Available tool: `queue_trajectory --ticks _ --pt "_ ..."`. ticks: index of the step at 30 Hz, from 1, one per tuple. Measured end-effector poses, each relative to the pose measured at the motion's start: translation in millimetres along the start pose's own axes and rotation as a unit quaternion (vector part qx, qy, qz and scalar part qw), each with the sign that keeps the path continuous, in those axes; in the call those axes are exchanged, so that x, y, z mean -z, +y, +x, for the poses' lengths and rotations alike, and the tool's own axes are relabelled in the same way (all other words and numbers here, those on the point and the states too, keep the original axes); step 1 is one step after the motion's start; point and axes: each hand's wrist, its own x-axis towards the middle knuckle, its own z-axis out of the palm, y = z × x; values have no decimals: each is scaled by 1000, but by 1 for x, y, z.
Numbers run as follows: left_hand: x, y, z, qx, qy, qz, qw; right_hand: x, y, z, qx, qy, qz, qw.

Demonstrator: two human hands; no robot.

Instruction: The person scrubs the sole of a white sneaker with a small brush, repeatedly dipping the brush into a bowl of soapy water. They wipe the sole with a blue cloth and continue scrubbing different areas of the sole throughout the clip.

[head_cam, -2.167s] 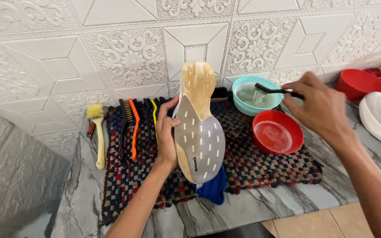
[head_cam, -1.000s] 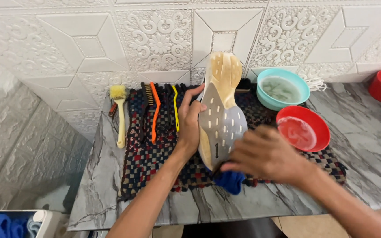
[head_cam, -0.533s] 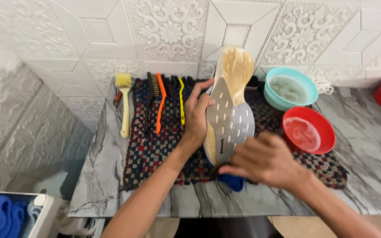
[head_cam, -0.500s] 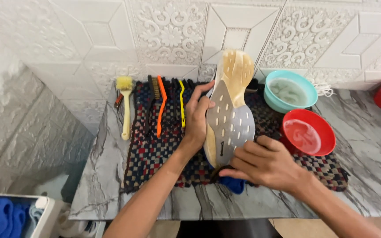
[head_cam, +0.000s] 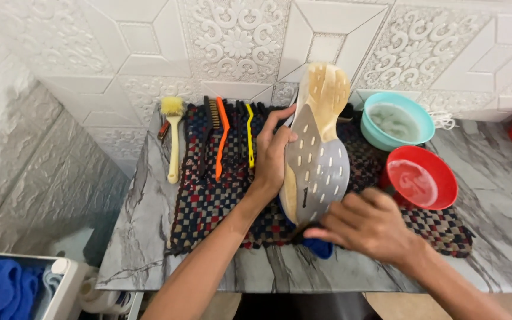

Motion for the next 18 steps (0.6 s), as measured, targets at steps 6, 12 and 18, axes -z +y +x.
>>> queue_trajectory --ticks 6,12,18 --pt "0 1 -1 5 -3 -5 1000 21 22 59 -176 -649 -140 727" --pt "-3 7 -5 -3 -6 -11 1000 4 43 -10 -41 -2 -73 996" --pt "-3 2 -2 -6 -18 -6 1000 5 20 16 -6 -32 10 999"
